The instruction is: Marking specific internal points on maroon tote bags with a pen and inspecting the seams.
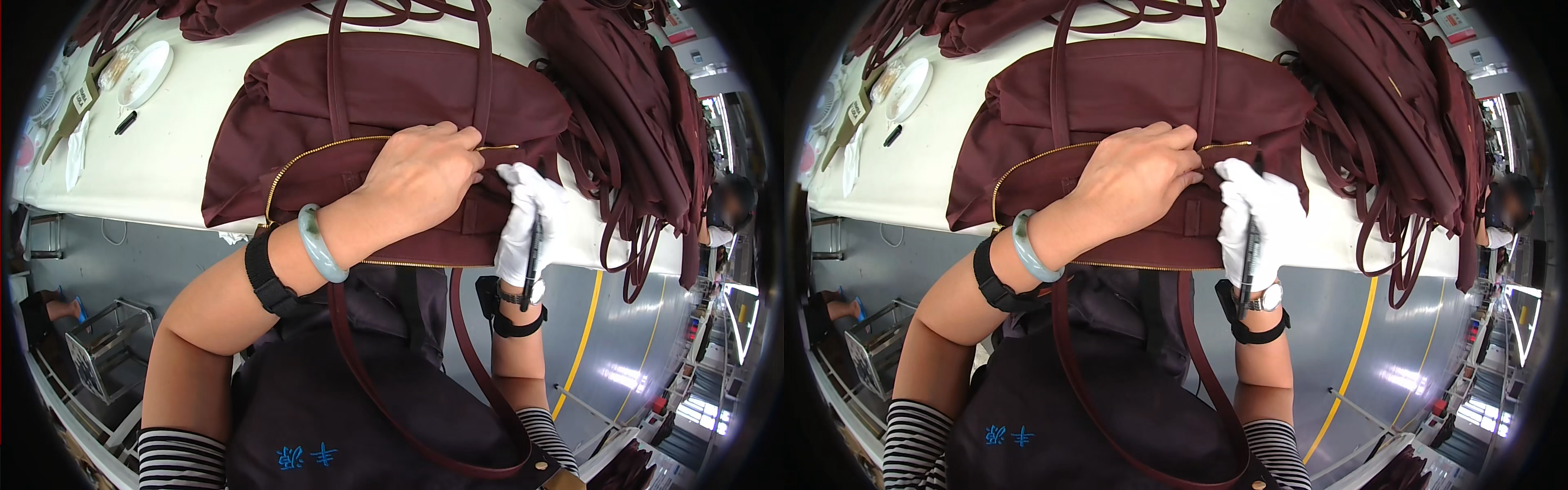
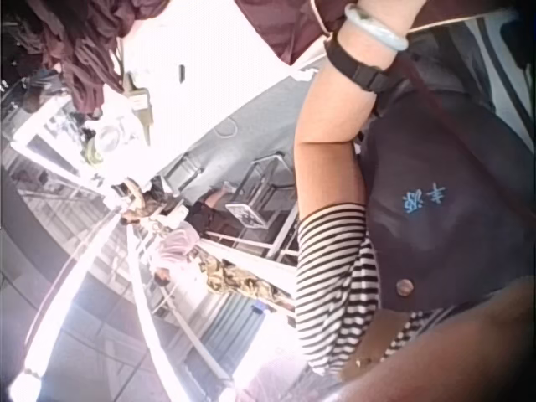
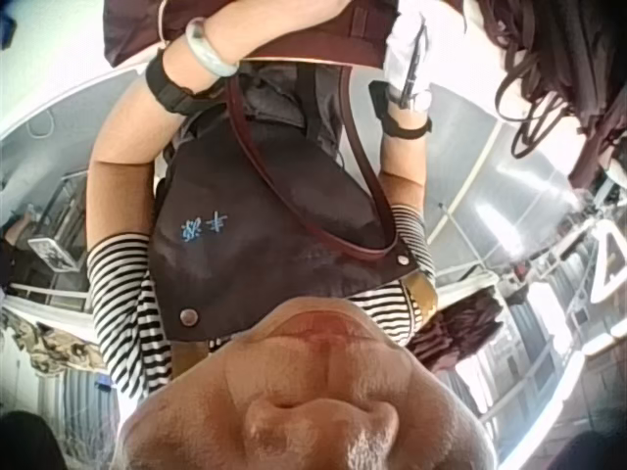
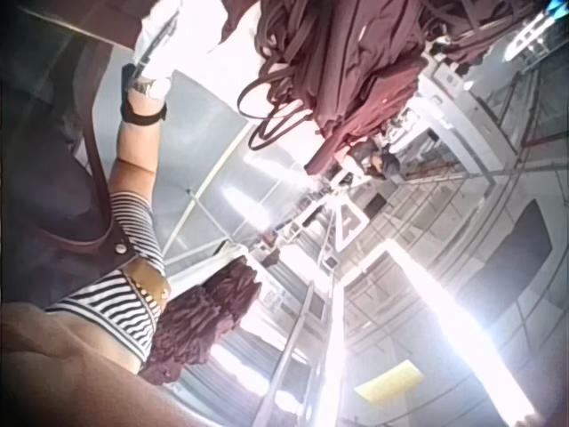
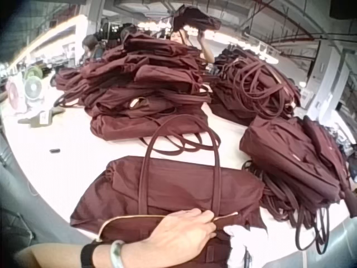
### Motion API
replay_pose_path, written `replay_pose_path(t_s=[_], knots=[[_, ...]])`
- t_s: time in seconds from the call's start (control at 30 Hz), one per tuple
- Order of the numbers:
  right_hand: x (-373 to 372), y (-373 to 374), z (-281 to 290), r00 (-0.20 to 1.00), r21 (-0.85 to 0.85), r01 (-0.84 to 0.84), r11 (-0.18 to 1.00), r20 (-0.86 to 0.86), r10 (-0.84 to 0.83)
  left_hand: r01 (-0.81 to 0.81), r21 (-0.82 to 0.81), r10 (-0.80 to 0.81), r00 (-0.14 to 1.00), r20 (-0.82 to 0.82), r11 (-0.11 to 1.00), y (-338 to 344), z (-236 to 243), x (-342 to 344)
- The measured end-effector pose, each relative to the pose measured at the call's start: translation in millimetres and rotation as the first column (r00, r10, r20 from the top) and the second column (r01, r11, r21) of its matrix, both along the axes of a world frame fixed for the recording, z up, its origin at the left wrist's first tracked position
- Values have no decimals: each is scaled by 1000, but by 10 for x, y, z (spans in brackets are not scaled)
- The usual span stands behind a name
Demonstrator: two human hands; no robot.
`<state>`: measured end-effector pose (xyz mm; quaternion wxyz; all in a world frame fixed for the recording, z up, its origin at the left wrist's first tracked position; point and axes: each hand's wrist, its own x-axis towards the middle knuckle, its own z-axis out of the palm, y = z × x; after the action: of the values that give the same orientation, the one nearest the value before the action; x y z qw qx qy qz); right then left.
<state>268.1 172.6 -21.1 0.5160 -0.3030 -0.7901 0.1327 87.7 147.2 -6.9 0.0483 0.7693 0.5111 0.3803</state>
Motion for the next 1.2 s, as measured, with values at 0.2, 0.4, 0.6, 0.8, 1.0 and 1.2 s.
replay_pose_path(t_s=[0.2, 0.4, 0.6, 0.8, 1.0, 1.2], knots=[[-53, -40, 41, 999, -73, -53, 996, 1, 53, -1, -3, 1, 1000, 11, 1000, 13, -9, 3], [-52, -10, 16, 994, -70, 52, 996, 95, -45, 3, -24, -3, 1000, 1, 1000, 7, -3, -7], [-59, -59, 9, 947, -255, -173, 951, -307, 90, 0, -23, 1, 1000, 4, 1000, 5, -5, 0], [-58, 13, 68, 999, -159, 19, 987, 34, -14, -3, -29, 3, 1000, 6, 1000, 10, -3, -4], [-33, -21, 41, 914, -261, -20, 965, -397, -89, 11, -5, -11, 1000, 2, 1000, 4, -9, -10], [114, -156, 216, 809, -53, 3, 999, -587, -34, -31, 261, 70, 987, -144, 965, -301, 175, -235]])
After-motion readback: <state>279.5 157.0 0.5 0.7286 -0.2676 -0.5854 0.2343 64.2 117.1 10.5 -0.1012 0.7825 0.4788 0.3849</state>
